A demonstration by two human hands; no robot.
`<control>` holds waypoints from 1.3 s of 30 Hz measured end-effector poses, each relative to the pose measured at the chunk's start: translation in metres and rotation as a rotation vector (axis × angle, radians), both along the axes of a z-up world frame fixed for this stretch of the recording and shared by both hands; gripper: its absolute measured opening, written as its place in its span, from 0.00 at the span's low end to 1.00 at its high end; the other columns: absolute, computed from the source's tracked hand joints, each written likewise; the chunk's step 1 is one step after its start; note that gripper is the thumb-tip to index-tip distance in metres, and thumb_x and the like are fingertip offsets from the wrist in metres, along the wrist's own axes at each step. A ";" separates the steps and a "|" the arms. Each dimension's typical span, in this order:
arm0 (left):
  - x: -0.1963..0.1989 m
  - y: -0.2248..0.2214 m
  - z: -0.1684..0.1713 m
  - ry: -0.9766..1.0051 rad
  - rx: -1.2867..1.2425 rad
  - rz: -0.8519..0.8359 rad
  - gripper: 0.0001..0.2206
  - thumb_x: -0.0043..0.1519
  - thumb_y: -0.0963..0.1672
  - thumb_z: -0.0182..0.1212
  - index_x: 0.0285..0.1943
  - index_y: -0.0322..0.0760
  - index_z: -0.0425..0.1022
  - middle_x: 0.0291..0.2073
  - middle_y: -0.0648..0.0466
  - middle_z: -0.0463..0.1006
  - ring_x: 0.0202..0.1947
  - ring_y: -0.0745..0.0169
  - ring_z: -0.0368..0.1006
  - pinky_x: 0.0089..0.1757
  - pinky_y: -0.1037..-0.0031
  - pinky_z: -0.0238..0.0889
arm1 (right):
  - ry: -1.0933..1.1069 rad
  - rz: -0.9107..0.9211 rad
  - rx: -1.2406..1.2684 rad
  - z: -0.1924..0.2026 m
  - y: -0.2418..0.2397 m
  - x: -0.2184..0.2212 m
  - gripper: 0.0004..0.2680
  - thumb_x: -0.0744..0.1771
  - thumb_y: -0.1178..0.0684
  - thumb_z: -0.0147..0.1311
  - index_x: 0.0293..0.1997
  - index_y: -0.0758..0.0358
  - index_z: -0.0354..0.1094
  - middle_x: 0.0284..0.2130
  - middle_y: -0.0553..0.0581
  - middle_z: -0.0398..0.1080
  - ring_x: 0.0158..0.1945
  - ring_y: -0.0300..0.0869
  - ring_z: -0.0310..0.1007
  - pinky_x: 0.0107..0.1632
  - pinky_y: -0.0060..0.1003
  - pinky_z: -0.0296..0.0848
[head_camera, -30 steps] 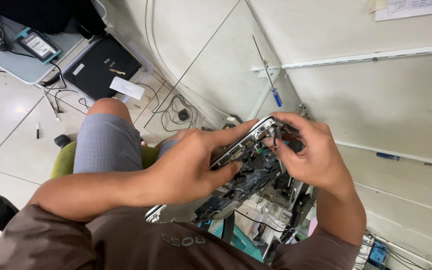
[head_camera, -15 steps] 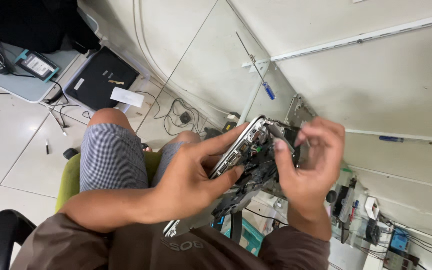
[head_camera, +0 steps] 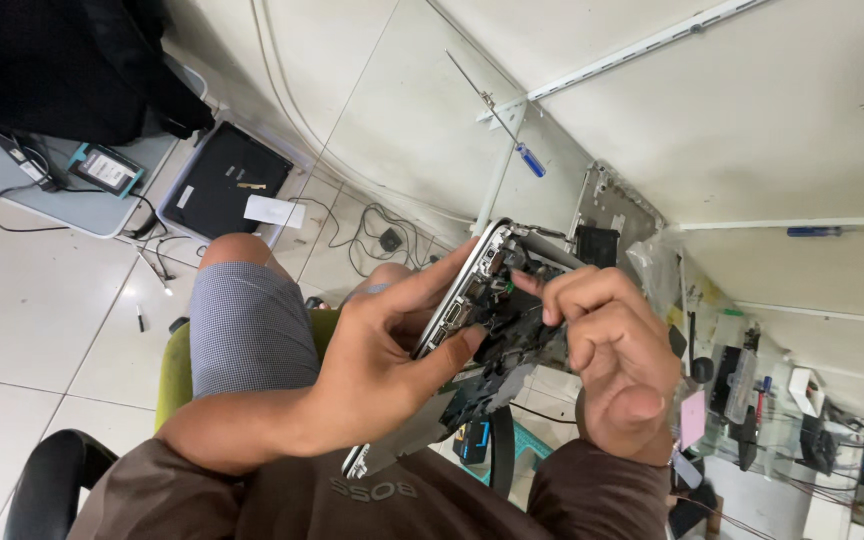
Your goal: The person works on the internal components of a disassembled laptop resting on their lap. They use their hands to connect and adjust small wires and connectors on the motherboard, occasionally lifting and tilting the device to access different areas.
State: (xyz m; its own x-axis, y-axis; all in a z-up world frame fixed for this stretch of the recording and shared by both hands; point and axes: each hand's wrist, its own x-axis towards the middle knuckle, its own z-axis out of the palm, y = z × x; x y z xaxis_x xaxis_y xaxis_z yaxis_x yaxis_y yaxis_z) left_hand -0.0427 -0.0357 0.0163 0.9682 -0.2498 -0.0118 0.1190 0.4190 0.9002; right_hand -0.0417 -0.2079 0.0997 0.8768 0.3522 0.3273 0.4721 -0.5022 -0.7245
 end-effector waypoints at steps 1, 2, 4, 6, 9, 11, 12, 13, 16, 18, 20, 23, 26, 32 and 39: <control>-0.001 0.000 -0.001 -0.002 0.006 -0.002 0.26 0.56 0.38 0.64 0.66 0.39 0.67 0.31 0.63 0.53 0.19 0.80 0.48 0.22 0.85 0.45 | -0.002 -0.002 0.006 0.003 0.002 0.002 0.25 0.71 0.28 0.27 0.25 0.61 0.52 0.26 0.55 0.53 0.30 0.46 0.61 0.38 0.38 0.66; -0.001 0.000 -0.002 0.000 -0.002 -0.005 0.27 0.56 0.38 0.64 0.67 0.39 0.66 0.30 0.63 0.53 0.20 0.79 0.48 0.22 0.85 0.45 | 0.038 0.021 0.010 0.005 0.004 0.003 0.25 0.71 0.28 0.27 0.24 0.60 0.51 0.27 0.56 0.52 0.31 0.46 0.60 0.42 0.44 0.72; -0.002 0.000 -0.003 0.001 -0.002 -0.012 0.27 0.57 0.39 0.64 0.67 0.39 0.64 0.30 0.63 0.54 0.20 0.79 0.49 0.23 0.84 0.46 | 0.077 0.042 0.022 0.007 0.004 0.005 0.25 0.71 0.27 0.27 0.24 0.60 0.50 0.27 0.58 0.52 0.31 0.47 0.59 0.45 0.50 0.78; -0.002 0.001 -0.001 0.009 -0.030 -0.006 0.27 0.57 0.39 0.64 0.68 0.38 0.64 0.30 0.62 0.58 0.22 0.78 0.49 0.24 0.85 0.46 | 0.082 0.090 -0.022 0.007 0.000 0.008 0.25 0.71 0.28 0.25 0.25 0.60 0.51 0.25 0.55 0.52 0.31 0.45 0.60 0.39 0.36 0.64; -0.001 0.001 0.001 0.021 -0.149 -0.035 0.26 0.58 0.36 0.60 0.68 0.31 0.62 0.37 0.59 0.67 0.33 0.78 0.60 0.34 0.86 0.58 | 0.136 0.085 -0.015 0.014 0.005 0.011 0.25 0.70 0.27 0.26 0.25 0.60 0.50 0.26 0.55 0.51 0.31 0.45 0.56 0.40 0.37 0.63; -0.001 0.000 0.001 0.017 -0.188 -0.034 0.26 0.58 0.36 0.60 0.68 0.30 0.61 0.47 0.54 0.69 0.42 0.75 0.63 0.41 0.84 0.62 | 0.141 0.109 -0.008 0.014 0.001 0.012 0.24 0.70 0.28 0.27 0.25 0.60 0.50 0.28 0.55 0.52 0.32 0.45 0.56 0.40 0.38 0.63; -0.002 0.000 0.001 0.016 -0.232 -0.030 0.26 0.59 0.36 0.59 0.68 0.29 0.60 0.57 0.50 0.71 0.51 0.72 0.67 0.49 0.83 0.66 | 0.150 0.137 -0.006 0.014 -0.001 0.013 0.24 0.70 0.28 0.28 0.26 0.59 0.50 0.29 0.55 0.52 0.33 0.45 0.57 0.41 0.38 0.63; 0.000 0.001 0.003 0.014 -0.229 -0.032 0.26 0.59 0.36 0.59 0.68 0.29 0.60 0.57 0.50 0.71 0.51 0.72 0.67 0.49 0.83 0.66 | 0.147 0.135 -0.003 0.015 -0.002 0.014 0.24 0.70 0.28 0.28 0.26 0.59 0.50 0.29 0.55 0.52 0.33 0.45 0.57 0.41 0.38 0.63; 0.001 0.001 0.005 -0.011 -0.246 -0.031 0.25 0.59 0.36 0.57 0.66 0.28 0.59 0.63 0.44 0.66 0.61 0.62 0.65 0.58 0.76 0.63 | 0.221 0.189 -0.004 0.017 -0.004 0.017 0.23 0.70 0.28 0.29 0.26 0.60 0.51 0.30 0.54 0.52 0.35 0.44 0.59 0.42 0.38 0.64; 0.001 0.000 0.004 -0.015 -0.243 -0.021 0.25 0.58 0.35 0.58 0.67 0.27 0.59 0.60 0.45 0.69 0.60 0.64 0.65 0.58 0.78 0.60 | 0.239 0.190 -0.005 0.017 -0.003 0.017 0.24 0.69 0.27 0.29 0.26 0.60 0.50 0.30 0.55 0.52 0.35 0.44 0.59 0.43 0.38 0.63; 0.001 0.001 0.001 -0.019 -0.218 -0.020 0.25 0.59 0.36 0.58 0.67 0.28 0.59 0.55 0.48 0.71 0.54 0.68 0.66 0.53 0.81 0.63 | 0.284 0.195 -0.024 0.022 -0.001 0.018 0.24 0.69 0.25 0.29 0.27 0.59 0.49 0.30 0.55 0.52 0.36 0.44 0.58 0.43 0.37 0.62; 0.000 0.001 -0.006 -0.032 -0.073 -0.007 0.26 0.58 0.38 0.61 0.68 0.35 0.62 0.38 0.57 0.65 0.35 0.75 0.57 0.36 0.84 0.55 | 0.332 0.209 -0.053 0.023 0.000 0.021 0.25 0.68 0.23 0.29 0.26 0.57 0.48 0.30 0.54 0.51 0.35 0.42 0.56 0.45 0.37 0.64; -0.002 0.001 -0.011 -0.044 0.062 0.003 0.28 0.57 0.39 0.64 0.69 0.41 0.63 0.28 0.64 0.56 0.22 0.77 0.48 0.25 0.84 0.46 | 0.410 0.180 -0.053 0.033 0.009 0.021 0.26 0.67 0.21 0.31 0.26 0.57 0.46 0.30 0.53 0.49 0.36 0.41 0.53 0.53 0.44 0.67; -0.002 0.003 -0.013 -0.095 0.111 0.010 0.28 0.58 0.41 0.65 0.68 0.42 0.63 0.27 0.63 0.55 0.23 0.77 0.52 0.29 0.84 0.52 | 0.544 0.074 -0.041 0.047 0.021 0.026 0.27 0.66 0.19 0.35 0.28 0.56 0.45 0.31 0.53 0.47 0.36 0.41 0.50 0.60 0.51 0.72; -0.003 0.003 -0.014 -0.128 0.181 0.048 0.28 0.56 0.42 0.66 0.68 0.45 0.64 0.25 0.63 0.54 0.25 0.74 0.54 0.33 0.84 0.53 | 0.615 0.155 0.109 0.032 0.002 0.037 0.25 0.67 0.21 0.36 0.29 0.56 0.45 0.32 0.54 0.45 0.36 0.40 0.49 0.62 0.64 0.71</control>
State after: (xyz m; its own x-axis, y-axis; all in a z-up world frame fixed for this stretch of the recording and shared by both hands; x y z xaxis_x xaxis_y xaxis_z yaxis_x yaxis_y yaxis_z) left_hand -0.0458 -0.0323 0.0028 0.9755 -0.2082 0.0712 -0.0170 0.2514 0.9677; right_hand -0.0046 -0.2055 0.1321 0.8570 0.4834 -0.1783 0.0153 -0.3699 -0.9290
